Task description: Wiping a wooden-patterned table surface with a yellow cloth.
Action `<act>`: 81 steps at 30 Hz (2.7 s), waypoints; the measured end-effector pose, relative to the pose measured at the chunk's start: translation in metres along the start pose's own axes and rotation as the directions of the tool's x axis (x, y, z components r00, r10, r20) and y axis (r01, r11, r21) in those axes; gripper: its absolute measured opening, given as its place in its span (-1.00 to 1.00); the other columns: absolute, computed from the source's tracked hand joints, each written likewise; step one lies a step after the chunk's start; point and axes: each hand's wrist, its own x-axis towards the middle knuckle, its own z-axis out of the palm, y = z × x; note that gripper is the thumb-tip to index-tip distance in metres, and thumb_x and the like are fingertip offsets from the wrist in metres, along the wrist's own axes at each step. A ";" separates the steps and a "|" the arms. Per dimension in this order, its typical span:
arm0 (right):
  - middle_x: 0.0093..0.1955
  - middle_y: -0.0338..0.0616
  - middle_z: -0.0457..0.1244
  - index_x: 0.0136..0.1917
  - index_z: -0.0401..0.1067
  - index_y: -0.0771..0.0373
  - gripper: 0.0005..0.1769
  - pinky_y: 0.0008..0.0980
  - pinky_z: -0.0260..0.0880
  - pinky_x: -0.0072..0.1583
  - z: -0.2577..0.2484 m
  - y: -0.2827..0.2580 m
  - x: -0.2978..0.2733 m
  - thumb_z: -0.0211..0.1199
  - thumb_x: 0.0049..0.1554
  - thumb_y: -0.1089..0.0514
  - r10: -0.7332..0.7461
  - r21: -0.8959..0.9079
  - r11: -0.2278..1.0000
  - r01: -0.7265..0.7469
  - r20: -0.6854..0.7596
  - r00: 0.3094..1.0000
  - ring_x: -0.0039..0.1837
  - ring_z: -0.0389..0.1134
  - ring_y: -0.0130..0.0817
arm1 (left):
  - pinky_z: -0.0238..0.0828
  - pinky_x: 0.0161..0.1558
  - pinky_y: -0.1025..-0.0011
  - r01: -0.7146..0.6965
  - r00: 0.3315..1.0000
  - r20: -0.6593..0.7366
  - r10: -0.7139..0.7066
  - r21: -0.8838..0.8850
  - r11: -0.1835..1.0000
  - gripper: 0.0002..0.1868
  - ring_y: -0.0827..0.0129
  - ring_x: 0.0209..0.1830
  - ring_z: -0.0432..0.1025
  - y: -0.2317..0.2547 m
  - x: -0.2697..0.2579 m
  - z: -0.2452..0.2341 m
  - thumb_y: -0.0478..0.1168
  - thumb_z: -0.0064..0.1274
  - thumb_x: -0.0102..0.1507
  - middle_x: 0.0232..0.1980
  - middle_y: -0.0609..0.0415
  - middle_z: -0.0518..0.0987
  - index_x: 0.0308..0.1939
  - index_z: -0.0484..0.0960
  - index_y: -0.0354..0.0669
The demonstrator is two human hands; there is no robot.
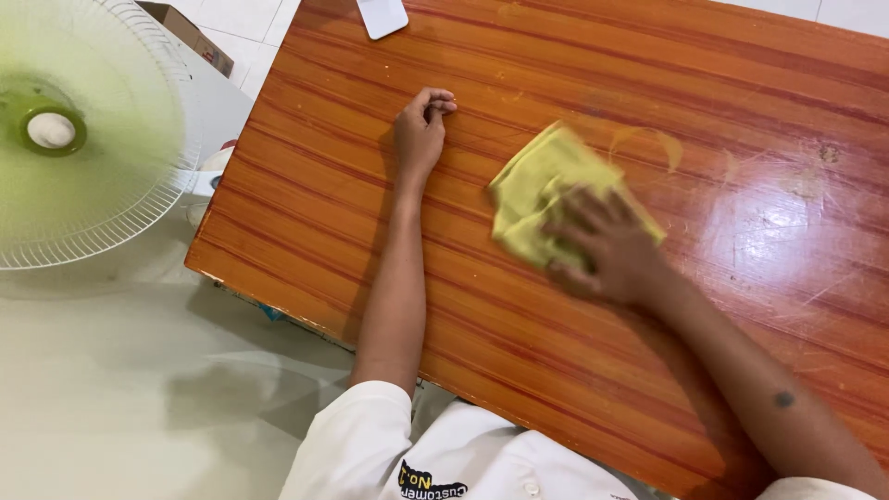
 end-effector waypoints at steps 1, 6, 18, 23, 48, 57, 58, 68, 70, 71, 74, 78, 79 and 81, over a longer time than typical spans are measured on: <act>0.67 0.03 -0.07 0.55 0.21 -0.15 -0.24 0.25 -0.33 0.56 -0.003 0.008 -0.003 -0.16 0.22 -0.47 -0.003 -0.001 1.000 0.003 0.001 1.000 0.66 -0.15 0.04 | 0.63 -0.07 0.39 0.001 1.000 -0.003 -0.001 0.000 1.000 -0.77 0.42 -0.10 0.65 0.000 0.000 0.000 -0.40 -0.12 0.43 -0.16 0.12 0.74 -0.10 0.68 -0.15; 0.58 0.06 0.10 0.47 0.35 -0.08 -0.36 0.23 -0.17 0.61 -0.003 0.030 -0.011 0.07 0.23 -0.35 0.293 0.041 0.956 -0.291 -0.203 0.934 0.69 -0.03 0.07 | 0.62 -0.06 0.41 0.039 0.999 -0.001 -0.039 0.008 0.999 -0.76 0.44 -0.10 0.64 -0.004 0.002 0.003 -0.41 -0.14 0.41 -0.16 0.12 0.74 -0.09 0.68 -0.16; 0.53 0.02 0.14 0.43 0.41 -0.07 -0.42 0.24 -0.13 0.60 -0.008 0.024 -0.008 0.20 0.21 -0.25 0.288 0.024 0.956 -0.291 -0.244 0.926 0.67 0.00 0.05 | 0.62 -0.05 0.39 0.026 1.000 0.011 -0.026 0.016 1.000 -0.79 0.40 -0.10 0.65 0.007 -0.002 -0.003 -0.38 -0.12 0.44 -0.15 0.12 0.74 -0.08 0.68 -0.17; 0.53 0.01 0.14 0.44 0.41 -0.07 -0.42 0.24 -0.16 0.61 -0.004 0.026 -0.010 0.19 0.22 -0.26 0.292 0.028 0.955 -0.294 -0.235 0.927 0.68 -0.02 0.04 | 0.64 -0.05 0.39 0.035 0.999 0.011 -0.035 0.020 0.999 -0.76 0.43 -0.10 0.65 0.007 -0.002 -0.002 -0.40 -0.14 0.43 -0.16 0.14 0.75 -0.09 0.68 -0.15; 0.74 0.06 -0.26 0.67 0.05 -0.19 -0.18 0.36 -0.44 0.54 0.010 -0.012 -0.039 -0.08 0.22 -0.42 0.231 -0.048 0.971 -0.234 -0.067 0.971 0.70 -0.36 0.22 | 0.58 0.03 0.40 0.037 0.998 0.053 -0.037 0.011 0.999 -0.78 0.33 -0.08 0.60 0.020 -0.003 -0.006 -0.46 -0.15 0.44 -0.11 0.01 0.69 -0.07 0.65 -0.31; 0.76 -0.10 -0.18 0.57 0.23 -0.17 -0.30 0.29 -0.31 0.60 -0.047 0.000 -0.137 0.03 0.22 -0.33 0.512 0.058 0.859 -0.509 -0.036 0.858 0.74 -0.30 0.08 | 0.58 0.02 0.40 0.116 0.992 0.059 -0.116 0.005 0.993 -0.72 0.40 -0.10 0.60 0.037 -0.005 -0.006 -0.49 -0.20 0.43 -0.13 0.06 0.70 -0.10 0.66 -0.22; 0.76 -0.10 -0.18 0.57 0.23 -0.17 -0.30 0.29 -0.31 0.60 -0.040 0.013 -0.154 0.03 0.22 -0.33 0.514 0.063 0.857 -0.511 -0.038 0.857 0.74 -0.30 0.08 | 0.58 0.02 0.40 0.113 0.992 0.062 -0.114 0.010 0.993 -0.72 0.40 -0.10 0.60 0.036 -0.005 -0.006 -0.49 -0.20 0.43 -0.13 0.06 0.70 -0.10 0.66 -0.22; 0.68 0.24 -0.17 0.38 0.28 0.32 -0.17 0.45 -0.26 0.50 -0.023 -0.003 -0.153 0.25 0.01 -0.23 0.631 -0.054 0.772 -0.634 -0.055 0.774 0.68 -0.34 0.33 | 0.57 -0.01 0.31 -0.036 0.992 0.126 -0.001 0.292 0.956 -0.68 0.30 0.00 0.55 0.052 -0.016 0.002 -0.51 -0.18 0.40 -0.08 0.10 0.69 -0.07 0.69 -0.16; 0.66 0.19 -0.14 0.36 0.29 0.29 -0.19 0.45 -0.25 0.50 -0.028 -0.016 -0.145 0.27 0.00 -0.23 0.579 0.006 0.815 -0.579 -0.030 0.815 0.68 -0.31 0.29 | 0.53 -0.05 0.26 -0.122 0.983 0.179 0.046 0.446 0.887 -0.69 0.22 0.06 0.50 0.063 -0.023 0.008 -0.50 -0.13 0.38 -0.05 0.08 0.69 -0.06 0.72 -0.15; 0.66 0.10 -0.12 0.34 0.32 0.22 -0.26 0.42 -0.23 0.53 -0.029 -0.017 -0.147 0.27 0.00 -0.22 0.545 0.043 0.838 -0.544 -0.018 0.838 0.69 -0.29 0.23 | 0.51 0.02 0.25 -0.195 0.966 0.239 0.103 0.402 0.894 -0.71 0.20 0.08 0.49 0.062 -0.025 0.013 -0.49 -0.11 0.40 -0.02 0.07 0.67 -0.04 0.72 -0.15; 0.68 0.03 -0.10 0.33 0.35 0.11 -0.34 0.38 -0.18 0.56 -0.030 -0.001 -0.161 0.25 0.03 -0.21 0.525 0.097 0.849 -0.519 -0.035 0.851 0.70 -0.25 0.18 | 0.49 0.11 0.23 -0.305 0.926 0.330 0.186 0.359 0.882 -0.76 0.16 0.09 0.47 0.067 -0.032 0.029 -0.47 -0.07 0.41 0.00 0.04 0.65 -0.04 0.71 -0.17; 0.71 0.09 -0.16 0.45 0.26 -0.01 -0.34 0.34 -0.23 0.57 -0.034 0.041 -0.194 0.12 0.19 -0.30 0.763 0.064 0.646 -0.761 -0.015 0.647 0.68 -0.29 0.27 | 0.44 0.13 0.20 -0.374 0.893 0.389 0.226 0.362 0.854 -0.78 0.10 0.08 0.44 0.067 -0.034 0.040 -0.45 -0.02 0.38 0.00 0.00 0.64 -0.09 0.74 -0.17; 0.71 0.09 -0.16 0.45 0.26 -0.01 -0.34 0.34 -0.23 0.57 -0.035 0.049 -0.202 0.12 0.19 -0.30 0.763 0.065 0.646 -0.761 -0.017 0.646 0.68 -0.29 0.27 | 0.44 0.13 0.20 -0.376 0.892 0.390 0.228 0.362 0.853 -0.78 0.10 0.08 0.44 0.069 -0.034 0.039 -0.45 -0.02 0.38 0.00 0.00 0.64 -0.09 0.74 -0.17; 0.71 0.16 -0.27 0.55 0.14 -0.02 -0.28 0.38 -0.37 0.52 -0.036 0.066 -0.216 -0.07 0.27 -0.39 0.918 -0.031 0.396 -0.918 -0.011 0.397 0.68 -0.40 0.31 | 0.44 0.22 0.24 -0.153 0.936 0.347 0.063 0.237 0.959 -0.80 0.25 0.06 0.51 0.073 -0.033 0.035 -0.40 -0.04 0.43 0.01 0.10 0.66 -0.05 0.71 -0.15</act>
